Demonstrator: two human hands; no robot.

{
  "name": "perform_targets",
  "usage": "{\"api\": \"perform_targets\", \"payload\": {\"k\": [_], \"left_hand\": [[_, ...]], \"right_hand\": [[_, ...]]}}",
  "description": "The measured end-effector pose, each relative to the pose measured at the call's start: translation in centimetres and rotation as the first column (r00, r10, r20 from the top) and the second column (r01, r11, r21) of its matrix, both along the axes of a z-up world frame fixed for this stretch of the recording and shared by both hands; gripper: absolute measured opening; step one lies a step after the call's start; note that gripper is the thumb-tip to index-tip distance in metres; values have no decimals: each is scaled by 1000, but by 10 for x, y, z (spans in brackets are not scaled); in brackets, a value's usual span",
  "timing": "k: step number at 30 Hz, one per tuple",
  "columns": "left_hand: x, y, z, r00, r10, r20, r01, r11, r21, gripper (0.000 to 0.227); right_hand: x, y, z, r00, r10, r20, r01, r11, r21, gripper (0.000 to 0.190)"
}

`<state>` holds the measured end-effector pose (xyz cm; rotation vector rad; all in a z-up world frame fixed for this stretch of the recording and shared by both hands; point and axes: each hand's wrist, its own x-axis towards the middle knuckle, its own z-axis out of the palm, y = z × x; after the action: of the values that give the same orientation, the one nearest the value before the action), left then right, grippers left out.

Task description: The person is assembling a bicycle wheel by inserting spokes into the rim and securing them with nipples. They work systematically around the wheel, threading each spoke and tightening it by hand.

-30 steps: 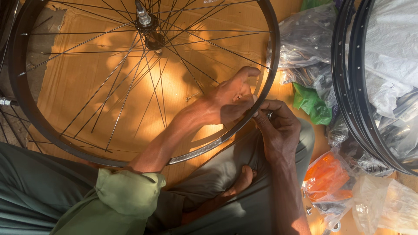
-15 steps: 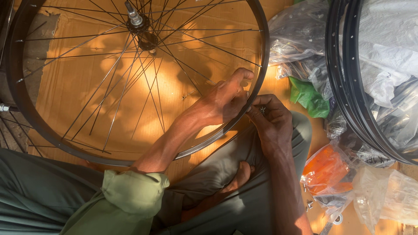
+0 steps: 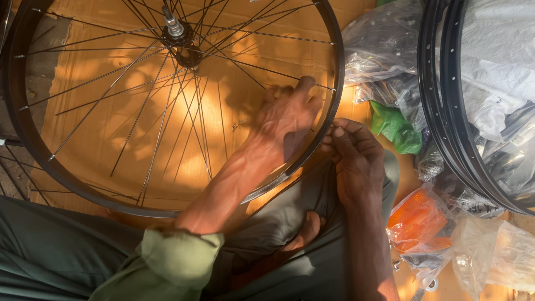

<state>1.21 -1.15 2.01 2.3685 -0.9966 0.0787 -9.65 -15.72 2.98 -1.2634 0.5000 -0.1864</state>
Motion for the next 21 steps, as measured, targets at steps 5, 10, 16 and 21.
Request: {"api": "perform_targets", "payload": {"k": [5, 10, 16, 21], "left_hand": [[-35, 25, -3, 977, 107, -185, -163, 934, -319, 10], [-35, 17, -10, 880, -100, -464, -210, 794, -570, 15], [-25, 21, -18, 865, -166, -474, -173, 787, -592, 18], [-24, 17, -22, 852, -165, -496, -191, 785, -590, 23]], "right_hand": [[2, 5, -1, 1000, -26, 4, 26, 1000, 4, 18], [-2, 9, 1, 1000, -23, -4, 22, 996, -90, 14], [-7, 16, 4, 998, -46, -40, 37, 977, -211, 19], [-9, 20, 2, 1000, -29, -6, 27, 969, -246, 12]]}}
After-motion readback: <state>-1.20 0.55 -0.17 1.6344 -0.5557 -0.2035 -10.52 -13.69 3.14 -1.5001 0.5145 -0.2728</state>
